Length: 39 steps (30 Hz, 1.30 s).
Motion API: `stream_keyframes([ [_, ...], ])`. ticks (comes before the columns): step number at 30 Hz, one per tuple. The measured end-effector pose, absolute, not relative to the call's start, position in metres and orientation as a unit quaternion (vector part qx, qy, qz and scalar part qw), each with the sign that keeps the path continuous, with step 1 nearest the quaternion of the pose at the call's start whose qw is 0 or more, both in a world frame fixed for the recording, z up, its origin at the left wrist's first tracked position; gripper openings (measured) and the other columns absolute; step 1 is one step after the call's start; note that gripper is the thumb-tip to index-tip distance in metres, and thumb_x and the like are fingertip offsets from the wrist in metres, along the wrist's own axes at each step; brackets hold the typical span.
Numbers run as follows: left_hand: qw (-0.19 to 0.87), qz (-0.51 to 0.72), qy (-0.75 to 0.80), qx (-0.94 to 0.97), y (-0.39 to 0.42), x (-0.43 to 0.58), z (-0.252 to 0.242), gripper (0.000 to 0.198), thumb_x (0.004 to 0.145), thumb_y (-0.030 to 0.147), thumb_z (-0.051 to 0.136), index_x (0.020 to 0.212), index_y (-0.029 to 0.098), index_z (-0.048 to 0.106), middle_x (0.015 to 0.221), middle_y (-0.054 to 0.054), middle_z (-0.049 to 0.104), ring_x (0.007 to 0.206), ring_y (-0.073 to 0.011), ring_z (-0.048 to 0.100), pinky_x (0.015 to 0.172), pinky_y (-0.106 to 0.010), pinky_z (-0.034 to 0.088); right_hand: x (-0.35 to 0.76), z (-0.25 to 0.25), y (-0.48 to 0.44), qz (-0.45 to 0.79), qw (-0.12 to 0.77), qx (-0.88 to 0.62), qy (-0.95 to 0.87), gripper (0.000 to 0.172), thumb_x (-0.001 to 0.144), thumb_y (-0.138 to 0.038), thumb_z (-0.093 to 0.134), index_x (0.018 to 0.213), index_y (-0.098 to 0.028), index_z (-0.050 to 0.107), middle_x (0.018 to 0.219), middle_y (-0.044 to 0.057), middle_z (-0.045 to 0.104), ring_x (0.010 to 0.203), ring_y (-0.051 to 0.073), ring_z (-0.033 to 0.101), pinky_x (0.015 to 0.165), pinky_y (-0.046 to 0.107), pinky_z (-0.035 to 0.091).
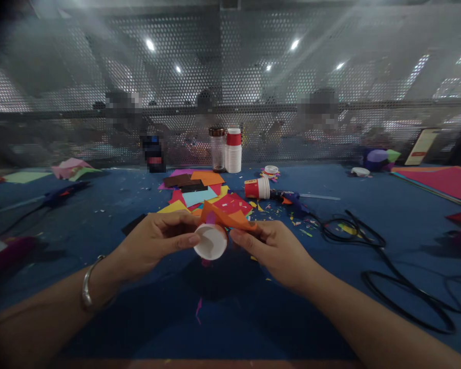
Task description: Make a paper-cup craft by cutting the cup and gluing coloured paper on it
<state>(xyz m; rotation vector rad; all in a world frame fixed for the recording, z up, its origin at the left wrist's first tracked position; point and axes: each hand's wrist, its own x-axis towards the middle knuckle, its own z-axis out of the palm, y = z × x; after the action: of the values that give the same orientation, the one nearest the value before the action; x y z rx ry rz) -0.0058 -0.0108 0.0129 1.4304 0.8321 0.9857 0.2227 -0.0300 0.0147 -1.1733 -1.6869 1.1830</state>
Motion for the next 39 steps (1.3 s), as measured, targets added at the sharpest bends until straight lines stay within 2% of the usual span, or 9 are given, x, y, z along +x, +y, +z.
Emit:
stream_keyframes([
  [3,0.562,0.416,0.357,0.619,-0.0112,-0.0059,0.0131,0.022,0.07,0.023,0.082,0.09,0.017,0.076,0.091,-0.005,0.075,0.082,-0.0169,0.068,0.08,-0.03,0.056,0.2222,0.016,-0.0301,0.462,0.376,-0.461,-0.658,0.042,0.076,-0.061,0.069,0.073,-0.019,0.07,0.054,-0.003,0.045,0.051,0.01,0.035,0.044,0.024,0.025],
  [9,0.552,0.417,0.351,0.63,-0.0108,-0.0065,0.0119,0.021,0.072,0.023,0.081,0.091,0.018,0.077,0.091,-0.005,0.075,0.083,-0.0173,0.068,0.079,-0.03,0.056,0.2228,0.0145,-0.0295,0.456,0.37,-0.464,-0.663,0.042,0.078,-0.06,0.068,0.068,-0.019,0.065,0.052,-0.006,0.034,0.046,0.008,0.024,0.042,0.025,0.018],
  [16,0.547,0.419,0.341,0.639,-0.0099,-0.0077,0.012,0.018,0.074,0.022,0.079,0.092,0.021,0.078,0.092,-0.003,0.074,0.084,-0.0147,0.067,0.08,-0.027,0.055,0.2246,0.0138,-0.0301,0.449,0.355,-0.46,-0.679,0.041,0.082,-0.058,0.064,0.068,-0.019,0.064,0.054,-0.005,0.036,0.049,0.009,0.026,0.045,0.026,0.02],
  [21,0.532,0.433,0.331,0.648,-0.0092,-0.0078,0.0126,0.017,0.075,0.022,0.078,0.092,0.021,0.079,0.093,-0.004,0.075,0.086,-0.0159,0.067,0.082,-0.029,0.055,0.2282,0.0116,-0.0281,0.424,0.314,-0.477,-0.703,0.051,0.086,-0.062,0.056,0.058,-0.02,0.051,0.052,-0.006,0.03,0.047,0.008,0.022,0.044,0.026,0.017],
  [32,0.492,0.413,0.325,0.694,-0.0071,-0.0111,0.0124,0.015,0.078,0.021,0.076,0.093,0.022,0.078,0.089,-0.001,0.075,0.081,-0.012,0.067,0.074,-0.022,0.053,0.2274,0.0118,-0.0276,0.38,0.292,-0.482,-0.733,0.054,0.087,-0.065,0.05,0.056,-0.021,0.043,0.053,-0.007,0.027,0.047,0.008,0.021,0.042,0.025,0.016],
  [39,0.475,0.404,0.324,0.712,-0.0051,-0.0117,0.0096,0.018,0.08,0.024,0.075,0.098,0.021,0.077,0.094,-0.002,0.076,0.085,-0.0137,0.068,0.078,-0.024,0.054,0.2284,0.0105,-0.027,0.353,0.279,-0.489,-0.747,0.055,0.088,-0.066,0.047,0.056,-0.021,0.042,0.056,-0.006,0.028,0.05,0.009,0.023,0.045,0.025,0.019],
])
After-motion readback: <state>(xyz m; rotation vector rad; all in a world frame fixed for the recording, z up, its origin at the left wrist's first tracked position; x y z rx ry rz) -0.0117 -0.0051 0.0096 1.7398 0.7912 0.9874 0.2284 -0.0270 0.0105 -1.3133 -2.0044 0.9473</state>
